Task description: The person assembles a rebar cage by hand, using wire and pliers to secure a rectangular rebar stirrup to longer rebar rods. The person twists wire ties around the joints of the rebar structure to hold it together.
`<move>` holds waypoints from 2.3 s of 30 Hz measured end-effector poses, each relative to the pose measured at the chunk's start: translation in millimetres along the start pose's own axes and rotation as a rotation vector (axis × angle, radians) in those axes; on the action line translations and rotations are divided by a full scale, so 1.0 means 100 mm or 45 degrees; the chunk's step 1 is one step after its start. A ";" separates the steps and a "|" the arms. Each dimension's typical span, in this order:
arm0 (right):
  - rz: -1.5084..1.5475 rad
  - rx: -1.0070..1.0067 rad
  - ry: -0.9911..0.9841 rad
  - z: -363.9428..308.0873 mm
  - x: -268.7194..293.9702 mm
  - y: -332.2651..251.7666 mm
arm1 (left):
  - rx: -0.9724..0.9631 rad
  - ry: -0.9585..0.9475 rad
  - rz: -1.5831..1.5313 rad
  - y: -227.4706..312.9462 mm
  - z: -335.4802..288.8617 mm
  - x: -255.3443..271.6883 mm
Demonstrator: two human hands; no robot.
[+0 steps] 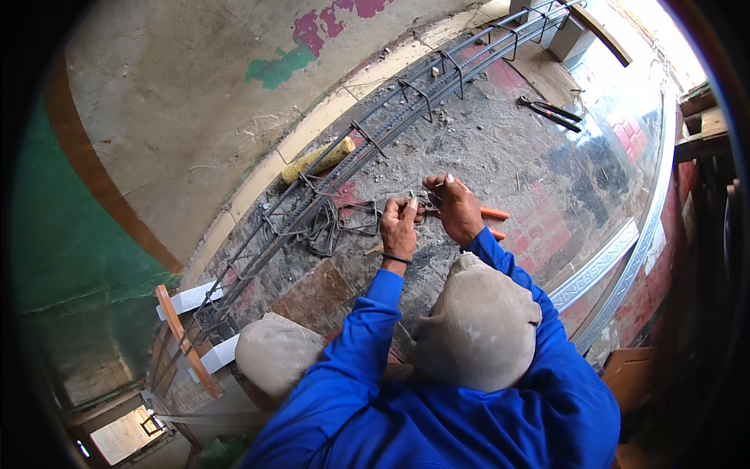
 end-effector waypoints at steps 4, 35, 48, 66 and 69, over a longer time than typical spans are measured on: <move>0.119 0.051 0.084 0.00 0.11 -0.03 | -0.065 0.206 -0.279 0.00 -0.01 0.14; -0.831 0.613 -0.114 -0.29 -0.33 -0.98 | -0.036 -0.570 0.608 0.56 0.01 0.13; -1.472 0.716 -0.560 -0.40 -0.43 -0.28 | -0.345 -0.402 1.028 0.76 -0.08 -0.04; -1.325 0.277 -0.914 -0.39 -0.53 0.02 | -0.204 0.140 -0.400 0.79 -0.09 -0.09; -1.578 0.356 -0.940 -0.54 -0.82 -0.14 | -0.198 0.106 -0.473 1.00 -0.04 -0.11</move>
Point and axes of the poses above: each hand's wrist, its own z-axis towards the middle knuckle, its own x-axis out of the back of the hand, y = z × x, the point moved 7 cm from there along z, towards the middle knuckle, and after that the axes turned 4 degrees about y, right-handed, at the moved point
